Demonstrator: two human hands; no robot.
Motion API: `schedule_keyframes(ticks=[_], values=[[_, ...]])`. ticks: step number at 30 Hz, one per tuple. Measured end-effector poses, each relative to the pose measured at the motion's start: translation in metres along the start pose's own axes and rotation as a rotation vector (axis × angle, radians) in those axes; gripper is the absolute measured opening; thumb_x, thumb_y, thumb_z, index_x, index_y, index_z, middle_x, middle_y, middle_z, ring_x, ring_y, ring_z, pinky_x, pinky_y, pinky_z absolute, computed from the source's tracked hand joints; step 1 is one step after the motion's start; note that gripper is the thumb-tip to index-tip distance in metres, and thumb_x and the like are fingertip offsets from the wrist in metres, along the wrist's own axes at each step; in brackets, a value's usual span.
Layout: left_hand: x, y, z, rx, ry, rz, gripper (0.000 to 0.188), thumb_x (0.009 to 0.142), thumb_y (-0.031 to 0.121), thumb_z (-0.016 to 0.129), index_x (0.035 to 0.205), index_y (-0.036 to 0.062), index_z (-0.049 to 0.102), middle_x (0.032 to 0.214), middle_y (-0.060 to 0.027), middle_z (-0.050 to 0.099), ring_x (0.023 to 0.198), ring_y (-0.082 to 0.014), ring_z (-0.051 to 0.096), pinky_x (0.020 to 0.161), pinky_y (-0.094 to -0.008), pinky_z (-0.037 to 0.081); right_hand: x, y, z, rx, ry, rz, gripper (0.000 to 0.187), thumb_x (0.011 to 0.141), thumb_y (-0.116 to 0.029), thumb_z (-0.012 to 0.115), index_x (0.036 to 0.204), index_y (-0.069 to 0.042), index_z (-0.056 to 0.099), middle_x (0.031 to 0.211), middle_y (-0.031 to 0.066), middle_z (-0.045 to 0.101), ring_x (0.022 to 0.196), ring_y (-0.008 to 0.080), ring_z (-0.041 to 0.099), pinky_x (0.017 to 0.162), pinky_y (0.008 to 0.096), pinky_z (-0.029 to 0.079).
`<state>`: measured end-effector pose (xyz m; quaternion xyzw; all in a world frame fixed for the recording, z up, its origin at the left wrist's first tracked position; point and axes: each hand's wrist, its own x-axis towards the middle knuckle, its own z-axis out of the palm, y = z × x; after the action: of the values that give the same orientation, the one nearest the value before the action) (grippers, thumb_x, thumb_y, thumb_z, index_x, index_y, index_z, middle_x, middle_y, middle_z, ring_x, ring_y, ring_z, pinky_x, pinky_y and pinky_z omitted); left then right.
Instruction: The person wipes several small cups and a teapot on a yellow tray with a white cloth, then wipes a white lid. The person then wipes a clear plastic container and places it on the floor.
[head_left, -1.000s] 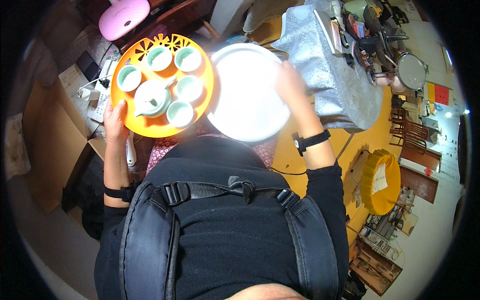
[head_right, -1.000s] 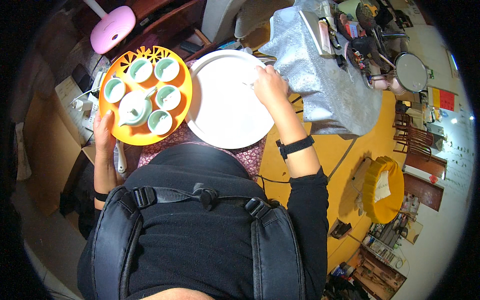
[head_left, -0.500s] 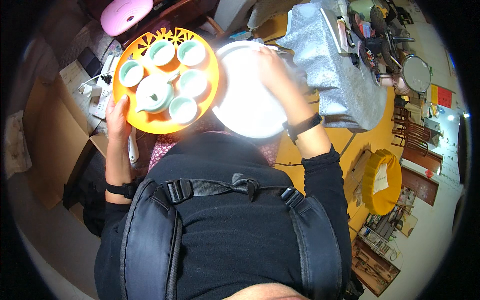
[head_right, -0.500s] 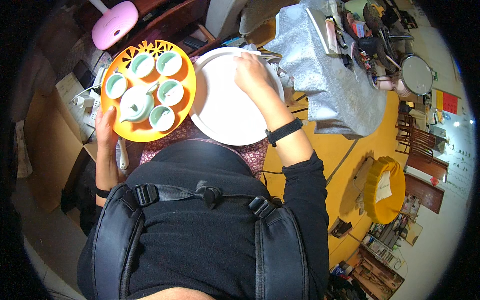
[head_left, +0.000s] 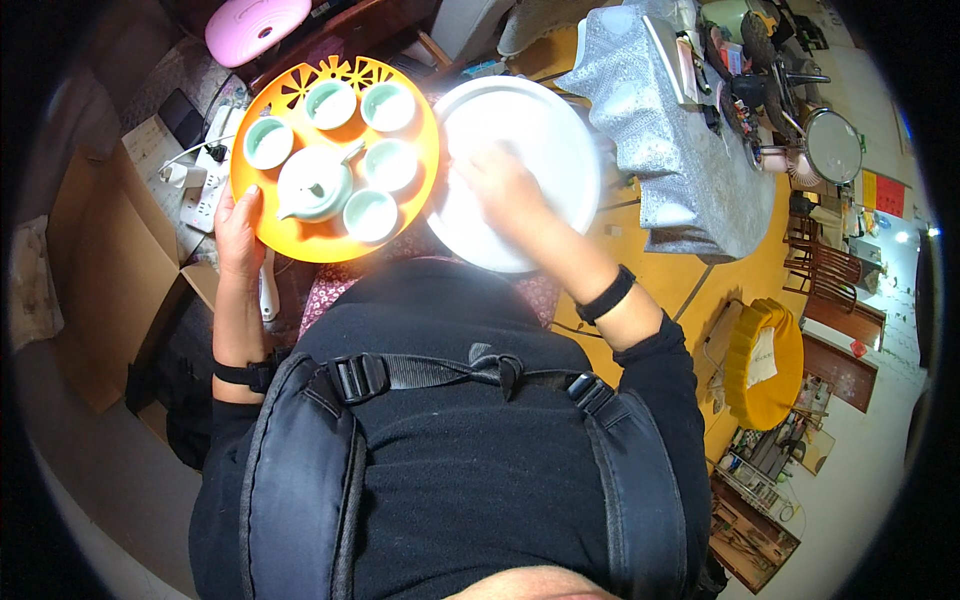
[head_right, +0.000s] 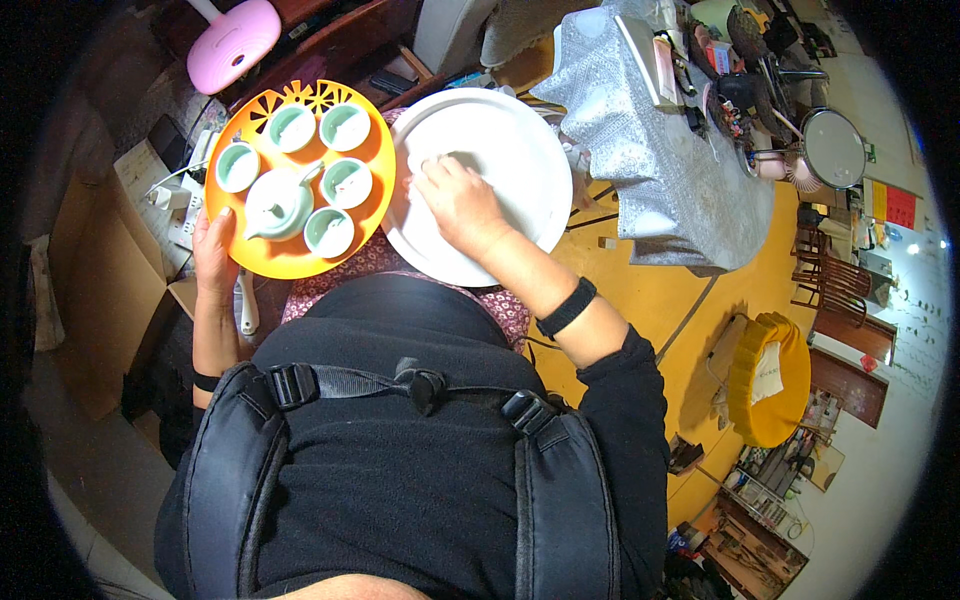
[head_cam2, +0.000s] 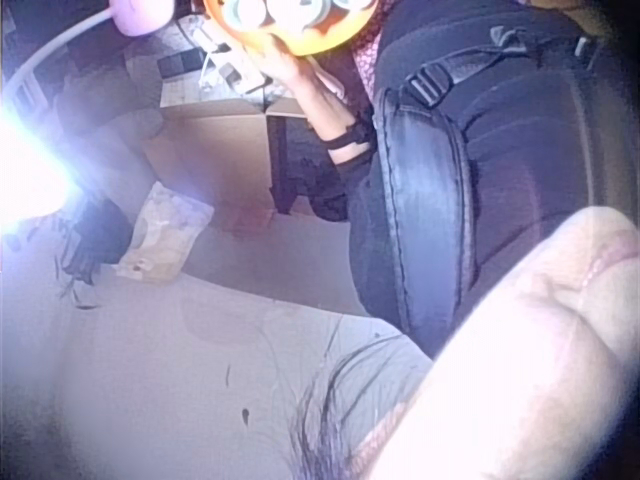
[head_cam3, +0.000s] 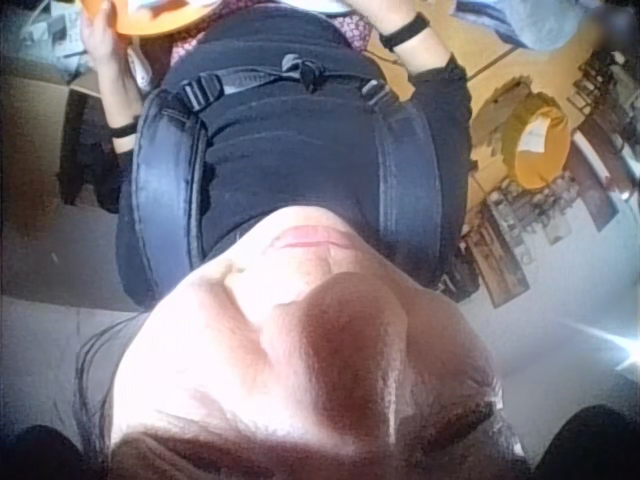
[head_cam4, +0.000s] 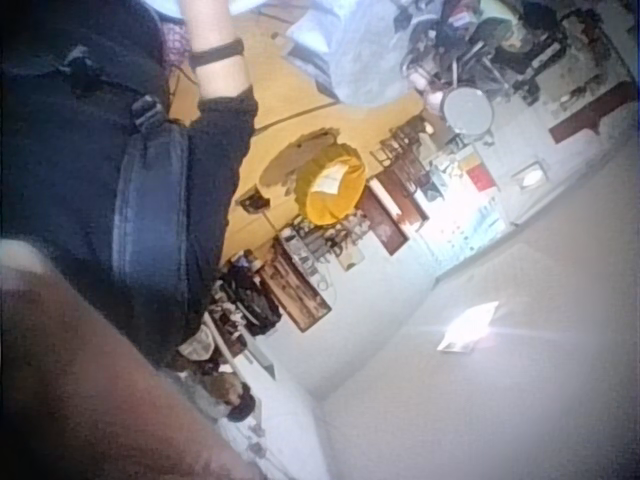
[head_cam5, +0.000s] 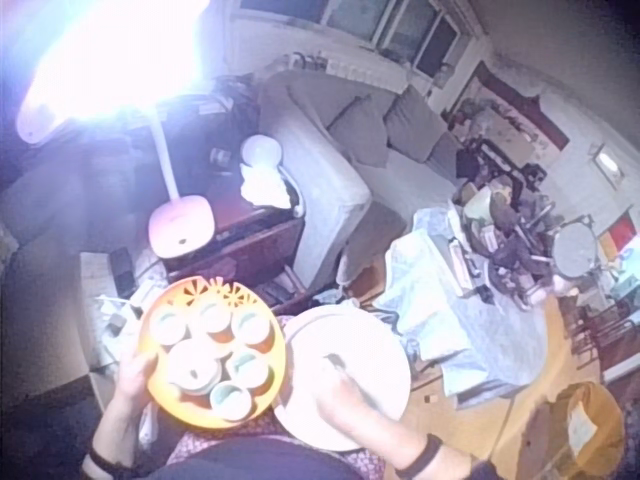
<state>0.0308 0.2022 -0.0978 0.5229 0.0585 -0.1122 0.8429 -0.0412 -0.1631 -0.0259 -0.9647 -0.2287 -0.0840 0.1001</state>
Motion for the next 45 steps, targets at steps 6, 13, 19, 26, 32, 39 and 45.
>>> schedule_keyframes(ticks=[6, 13, 19, 26, 32, 39, 45], values=[[-0.002, 0.002, 0.000, 0.028, 0.023, -0.017, 0.040, 0.095, 0.004, 0.049, 0.135, -0.0023, 0.044, 0.122, -0.0135, 0.060, 0.105, -0.0204, 0.062, 0.091, -0.0317, 0.051, -0.036, -0.028, -0.004, 0.153, -0.067, -0.032, 0.017, 0.078, -0.009, 0.059, 0.094, -0.004, 0.064, 0.098, 0.0092, 0.062, 0.090, 0.0245, 0.061, 0.077, 0.0339, 0.053], [-0.004, 0.002, -0.001, 0.030, 0.015, -0.009, 0.040, 0.095, 0.004, 0.048, 0.134, -0.0028, 0.044, 0.123, -0.0134, 0.059, 0.106, -0.0206, 0.062, 0.091, -0.0321, 0.051, -0.055, -0.026, -0.005, 0.350, -0.140, 0.020, 0.027, 0.073, -0.003, 0.062, 0.099, -0.006, 0.065, 0.095, 0.0109, 0.063, 0.088, 0.0270, 0.061, 0.078, 0.0361, 0.052], [-0.005, 0.001, 0.001, 0.007, 0.021, -0.012, 0.040, 0.095, 0.004, 0.049, 0.134, -0.0027, 0.045, 0.122, -0.0131, 0.059, 0.105, -0.0205, 0.062, 0.091, -0.0321, 0.051, -0.042, -0.033, 0.002, 0.546, -0.045, 0.130, 0.036, 0.075, 0.001, 0.058, 0.110, -0.002, 0.064, 0.108, 0.0159, 0.064, 0.099, 0.0328, 0.062, 0.087, 0.0386, 0.051], [-0.006, 0.006, -0.001, 0.020, 0.061, -0.015, 0.039, 0.094, 0.004, 0.049, 0.133, -0.0024, 0.046, 0.121, -0.0127, 0.060, 0.105, -0.0201, 0.062, 0.091, -0.0316, 0.051, -0.033, -0.024, 0.010, 0.747, -0.188, 0.166, 0.038, 0.076, -0.002, 0.058, 0.114, -0.003, 0.063, 0.110, 0.0179, 0.064, 0.102, 0.0336, 0.061, 0.092, 0.0370, 0.050], [-0.008, 0.007, -0.007, 0.040, 0.100, -0.011, 0.039, 0.094, 0.003, 0.049, 0.132, -0.0023, 0.046, 0.121, -0.0130, 0.060, 0.105, -0.0208, 0.062, 0.091, -0.0323, 0.051, -0.026, -0.025, 0.007, 0.806, -0.283, 0.123, 0.031, 0.078, -0.003, 0.060, 0.108, -0.007, 0.064, 0.104, 0.0123, 0.062, 0.096, 0.0307, 0.062, 0.085, 0.0361, 0.051], [-0.004, 0.005, -0.014, 0.017, 0.075, 0.036, 0.039, 0.093, 0.003, 0.048, 0.133, -0.0023, 0.045, 0.123, -0.0139, 0.059, 0.108, -0.0225, 0.062, 0.093, -0.0346, 0.051, 0.005, -0.019, 0.007, 0.406, 0.039, -0.118, 0.017, 0.080, -0.008, 0.061, 0.096, -0.014, 0.064, 0.093, 0.0054, 0.064, 0.088, 0.0231, 0.063, 0.075, 0.0359, 0.052], [-0.003, 0.002, -0.015, 0.004, 0.061, 0.060, 0.040, 0.094, 0.003, 0.047, 0.133, -0.0026, 0.044, 0.125, -0.0145, 0.058, 0.109, -0.0227, 0.061, 0.094, -0.0349, 0.051, 0.025, 0.002, 0.008, 0.242, 0.040, -0.177, 0.016, 0.083, -0.010, 0.059, 0.097, -0.015, 0.065, 0.097, 0.0031, 0.065, 0.097, 0.0202, 0.061, 0.083, 0.0352, 0.047]])
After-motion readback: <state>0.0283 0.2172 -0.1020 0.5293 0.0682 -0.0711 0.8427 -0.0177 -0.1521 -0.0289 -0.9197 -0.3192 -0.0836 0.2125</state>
